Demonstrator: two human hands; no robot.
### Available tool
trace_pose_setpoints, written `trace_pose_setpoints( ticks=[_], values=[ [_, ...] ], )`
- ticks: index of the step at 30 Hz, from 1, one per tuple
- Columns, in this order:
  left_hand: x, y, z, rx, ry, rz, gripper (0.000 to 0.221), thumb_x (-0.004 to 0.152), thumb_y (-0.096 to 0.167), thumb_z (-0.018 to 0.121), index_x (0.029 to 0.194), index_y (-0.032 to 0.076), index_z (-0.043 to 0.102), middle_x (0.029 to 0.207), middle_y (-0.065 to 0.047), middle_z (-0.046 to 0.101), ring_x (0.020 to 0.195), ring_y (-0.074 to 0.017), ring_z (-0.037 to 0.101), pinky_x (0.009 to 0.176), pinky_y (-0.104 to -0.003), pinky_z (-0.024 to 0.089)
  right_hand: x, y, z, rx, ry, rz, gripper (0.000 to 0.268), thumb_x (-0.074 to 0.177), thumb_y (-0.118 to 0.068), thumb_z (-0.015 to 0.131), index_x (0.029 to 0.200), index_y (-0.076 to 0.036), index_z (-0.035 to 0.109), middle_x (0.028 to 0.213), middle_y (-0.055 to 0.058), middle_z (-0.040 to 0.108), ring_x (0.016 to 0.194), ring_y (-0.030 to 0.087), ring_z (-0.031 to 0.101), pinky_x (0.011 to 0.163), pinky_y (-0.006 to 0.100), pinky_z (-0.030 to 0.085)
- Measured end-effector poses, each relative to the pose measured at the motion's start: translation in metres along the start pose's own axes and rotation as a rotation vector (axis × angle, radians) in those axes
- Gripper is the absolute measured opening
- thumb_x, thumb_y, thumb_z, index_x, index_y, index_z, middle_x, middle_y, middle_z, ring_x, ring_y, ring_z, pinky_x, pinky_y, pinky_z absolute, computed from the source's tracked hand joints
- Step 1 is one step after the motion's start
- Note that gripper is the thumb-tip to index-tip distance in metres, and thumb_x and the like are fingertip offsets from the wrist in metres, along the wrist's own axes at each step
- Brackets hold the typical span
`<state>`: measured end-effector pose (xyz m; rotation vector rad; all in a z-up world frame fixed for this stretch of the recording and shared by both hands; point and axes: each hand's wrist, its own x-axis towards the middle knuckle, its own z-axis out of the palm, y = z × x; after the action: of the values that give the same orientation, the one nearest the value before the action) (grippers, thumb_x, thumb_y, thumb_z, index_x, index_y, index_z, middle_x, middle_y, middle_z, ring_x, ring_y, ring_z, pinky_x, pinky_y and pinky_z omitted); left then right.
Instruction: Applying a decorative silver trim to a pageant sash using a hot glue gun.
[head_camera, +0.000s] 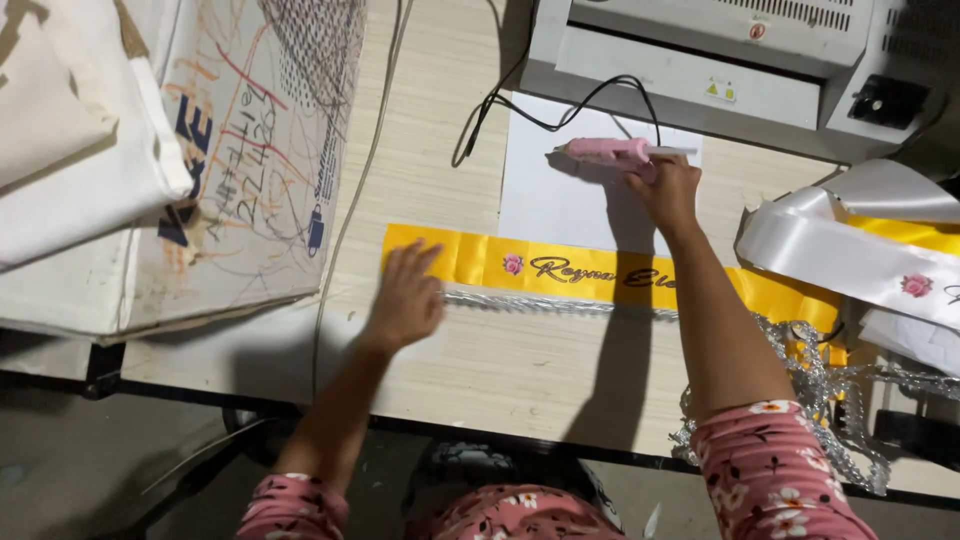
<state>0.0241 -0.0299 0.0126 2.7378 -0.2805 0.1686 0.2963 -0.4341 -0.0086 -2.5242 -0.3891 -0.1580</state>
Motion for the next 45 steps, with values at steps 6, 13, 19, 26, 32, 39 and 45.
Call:
trace_pose_setpoints(
  ticks=[6, 13, 19, 26, 32, 39, 45],
  values=[
    [0.078, 0.062, 0.03, -0.121, -0.125, 0.257, 0.027, 0.095, 0.026, 0.055, 0.097, 0.001, 0.064, 0.161, -0.021, 0.038, 0.152, -0.0379, 0.024, 0.122, -0.057, 0.018, 0.018, -0.031, -0.017, -0.045, -0.212, -0.025, 0.039, 0.084, -0.022, 0.086, 0.117, -0.007, 0.072, 0.098, 0.009, 0.073, 0.091, 0.026, 0.067, 0.098, 0.043, 0.04],
    [0.094, 0.069, 0.087, -0.076, -0.097, 0.183, 0.026, 0.095, 0.023, 0.053, 0.107, 0.001, 0.061, 0.162, -0.019, 0.038, 0.155, -0.0338, 0.027, 0.127, -0.053, 0.019, 0.03, -0.055, -0.032, -0.276, -0.277, -0.344, 0.022, 0.091, -0.018, 0.079, 0.11, -0.013, 0.07, 0.1, 0.007, 0.073, 0.095, 0.025, 0.066, 0.095, 0.044, 0.04],
    [0.094, 0.067, 0.089, -0.024, -0.083, 0.201, 0.026, 0.094, 0.024, 0.054, 0.105, 0.001, 0.061, 0.16, -0.02, 0.04, 0.153, -0.0329, 0.031, 0.126, -0.053, 0.021, 0.029, -0.059, -0.058, -0.406, -0.288, -0.394, 0.023, 0.091, -0.023, 0.079, 0.11, -0.015, 0.07, 0.1, 0.007, 0.069, 0.096, 0.026, 0.065, 0.097, 0.046, 0.04],
    [0.091, 0.068, 0.094, 0.027, -0.052, 0.216, 0.024, 0.096, 0.025, 0.054, 0.104, 0.003, 0.061, 0.161, -0.019, 0.041, 0.153, -0.0332, 0.032, 0.127, -0.053, 0.021, 0.022, -0.052, -0.089, -0.512, -0.238, -0.49, 0.03, 0.089, -0.025, 0.08, 0.118, -0.02, 0.075, 0.095, 0.005, 0.068, 0.089, 0.023, 0.064, 0.102, 0.051, 0.039],
    [0.089, 0.079, 0.098, 0.056, 0.006, 0.163, 0.026, 0.096, 0.026, 0.055, 0.108, 0.004, 0.062, 0.16, -0.019, 0.042, 0.152, -0.0336, 0.034, 0.125, -0.053, 0.024, -0.003, -0.045, -0.08, -0.311, -0.255, -0.4, 0.026, 0.09, -0.022, 0.08, 0.115, -0.018, 0.073, 0.097, 0.006, 0.067, 0.096, 0.025, 0.064, 0.088, 0.046, 0.04],
    [0.09, 0.083, 0.101, 0.081, -0.007, 0.139, 0.029, 0.095, 0.028, 0.055, 0.11, 0.004, 0.062, 0.161, -0.017, 0.039, 0.152, -0.0319, 0.032, 0.124, -0.052, 0.023, -0.002, -0.033, -0.096, -0.385, -0.311, -0.385, 0.024, 0.087, -0.023, 0.08, 0.109, -0.018, 0.073, 0.096, 0.005, 0.066, 0.094, 0.024, 0.064, 0.085, 0.047, 0.04],
    [0.091, 0.086, 0.095, 0.119, -0.066, 0.111, 0.026, 0.097, 0.028, 0.053, 0.107, 0.006, 0.061, 0.163, -0.014, 0.038, 0.154, -0.0294, 0.027, 0.126, -0.051, 0.02, -0.002, -0.028, -0.113, -0.453, -0.283, -0.308, 0.017, 0.093, -0.024, 0.078, 0.107, -0.016, 0.073, 0.1, 0.005, 0.069, 0.089, 0.022, 0.065, 0.087, 0.044, 0.045]
  ],
)
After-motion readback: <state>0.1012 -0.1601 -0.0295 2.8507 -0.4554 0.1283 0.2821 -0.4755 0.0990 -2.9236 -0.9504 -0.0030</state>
